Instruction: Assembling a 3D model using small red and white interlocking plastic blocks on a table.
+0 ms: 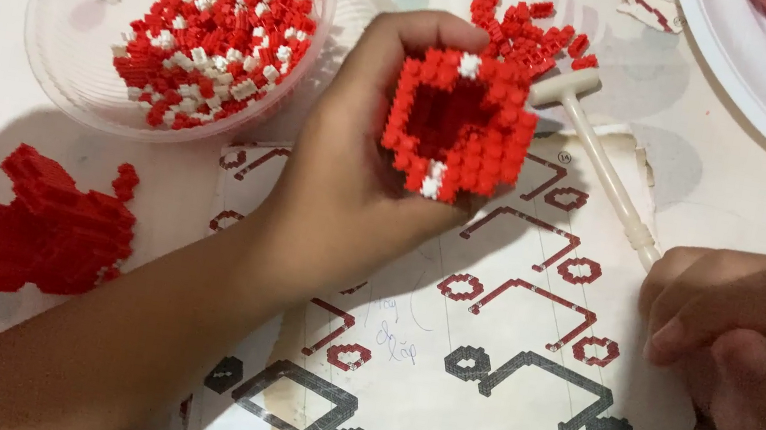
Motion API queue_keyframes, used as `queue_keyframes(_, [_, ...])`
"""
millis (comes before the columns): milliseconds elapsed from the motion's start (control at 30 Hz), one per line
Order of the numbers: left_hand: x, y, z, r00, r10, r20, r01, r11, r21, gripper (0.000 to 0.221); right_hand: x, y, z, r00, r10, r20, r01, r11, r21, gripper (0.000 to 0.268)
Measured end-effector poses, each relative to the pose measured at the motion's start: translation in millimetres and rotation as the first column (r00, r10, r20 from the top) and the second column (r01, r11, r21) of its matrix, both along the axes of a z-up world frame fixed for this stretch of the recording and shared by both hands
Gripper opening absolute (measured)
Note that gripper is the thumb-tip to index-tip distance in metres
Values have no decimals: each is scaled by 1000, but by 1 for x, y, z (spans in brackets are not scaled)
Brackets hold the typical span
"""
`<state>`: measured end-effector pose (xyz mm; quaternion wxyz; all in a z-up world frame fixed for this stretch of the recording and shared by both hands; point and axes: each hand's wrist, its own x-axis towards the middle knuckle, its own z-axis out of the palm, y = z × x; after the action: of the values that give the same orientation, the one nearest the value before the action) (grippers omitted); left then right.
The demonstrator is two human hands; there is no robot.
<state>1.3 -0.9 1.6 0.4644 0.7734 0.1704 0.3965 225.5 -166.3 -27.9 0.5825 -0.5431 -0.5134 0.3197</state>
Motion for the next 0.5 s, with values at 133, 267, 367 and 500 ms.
queue_keyframes(133, [1,-1,3,999,17,-31,-15,997,75,76,-4,1,-1,999,-29,29,28,999,18,28])
queue_keyframes(267, [0,0,0,1000,-15,-2,15,999,32,74,-2,-2,-5,999,8,-53,-6,1000,23,26])
queue_keyframes(367, [0,-1,0,999,-30,12,29,999,23,72,0,-3,-7,992,28,-120,-25,999,26,24])
queue_keyframes(500, [0,-6,6,999,-51,-8,52,998,39,71,-4,-3,0,994,17,-110,-17,1000,3,22])
